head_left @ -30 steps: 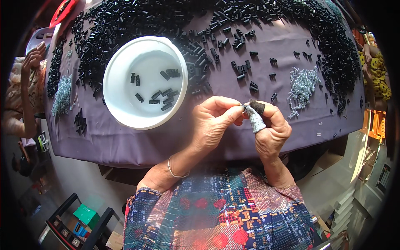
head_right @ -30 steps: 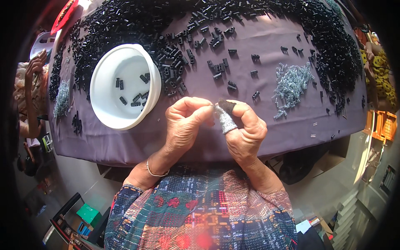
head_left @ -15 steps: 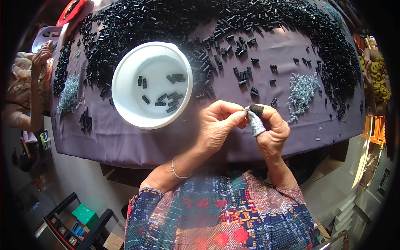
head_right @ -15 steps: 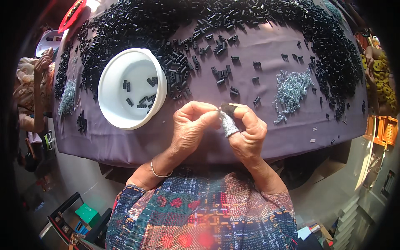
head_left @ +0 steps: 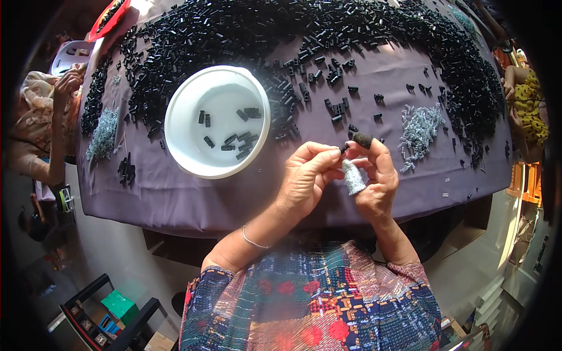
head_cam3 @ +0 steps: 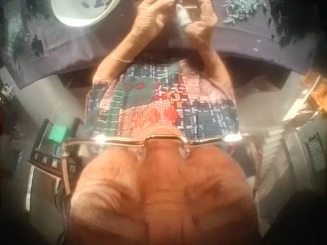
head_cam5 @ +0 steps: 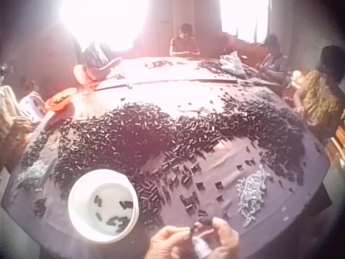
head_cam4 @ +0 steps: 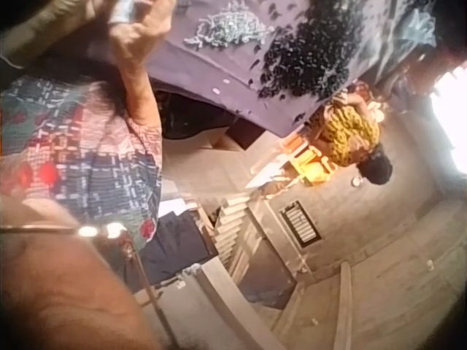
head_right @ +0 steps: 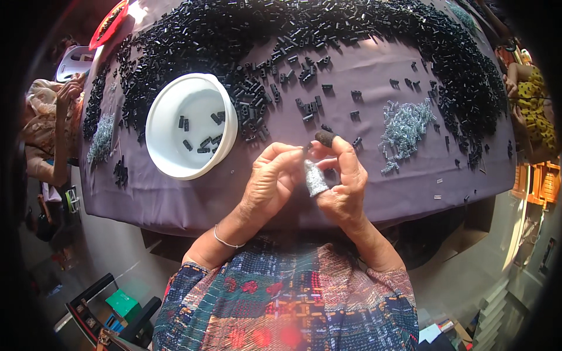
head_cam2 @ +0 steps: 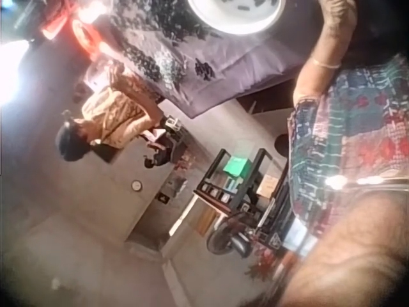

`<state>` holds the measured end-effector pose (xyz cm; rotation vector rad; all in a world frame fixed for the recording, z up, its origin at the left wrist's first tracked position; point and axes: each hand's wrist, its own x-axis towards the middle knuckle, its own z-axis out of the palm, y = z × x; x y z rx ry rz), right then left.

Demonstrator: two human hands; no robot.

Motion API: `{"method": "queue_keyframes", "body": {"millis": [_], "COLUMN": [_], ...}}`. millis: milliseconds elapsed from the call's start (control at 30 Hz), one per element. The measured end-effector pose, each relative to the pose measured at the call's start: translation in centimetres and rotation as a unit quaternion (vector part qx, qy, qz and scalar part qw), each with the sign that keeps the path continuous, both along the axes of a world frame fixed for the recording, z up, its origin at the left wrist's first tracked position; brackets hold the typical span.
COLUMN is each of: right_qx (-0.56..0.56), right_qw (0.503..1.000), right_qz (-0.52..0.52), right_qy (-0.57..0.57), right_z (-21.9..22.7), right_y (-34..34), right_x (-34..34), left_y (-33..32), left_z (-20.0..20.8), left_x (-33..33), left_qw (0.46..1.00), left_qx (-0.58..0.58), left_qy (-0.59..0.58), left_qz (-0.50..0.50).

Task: Manual assembly of small black plastic components at a workspace table.

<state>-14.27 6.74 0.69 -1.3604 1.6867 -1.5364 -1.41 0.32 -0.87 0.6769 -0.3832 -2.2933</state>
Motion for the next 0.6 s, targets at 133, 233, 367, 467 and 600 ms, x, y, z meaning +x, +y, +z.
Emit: {"method": "queue_keyframes", "body": {"millis": [133, 233, 367, 467, 600], "right_qx": [0.007, -0.023, -0.050, -0.075, -0.087], "right_qw": [0.987, 0.978, 0.952, 0.936, 0.931], "right_qz": [0.029, 0.008, 0.003, 0.010, 0.004], "right_qy": [0.157, 0.208, 0.301, 0.344, 0.355], "right_z": [0.2, -0.3, 0.0, 0.2, 0.4], "right_y": [-0.2, -0.5, -0.7, -0.9, -1.1], "right_x": [-0.3, -0.2, -0.5, -0.9, -1.1], "left_y": [0.0, 0.1, 0.2, 0.4, 0.5], "left_z": [0.5, 0.6, 0.4, 0.4, 0.8], "left_x": [-0.4, -0.6, -0.6, -0.5, -0.1], "left_qw": [0.998, 0.996, 0.994, 0.992, 0.992], "left_qx": [0.057, 0.080, 0.109, 0.122, 0.121], "left_qy": [0.006, 0.025, 0.029, 0.018, 0.017], "left_qz": [0.005, -0.001, 0.001, -0.002, 0.004]}}
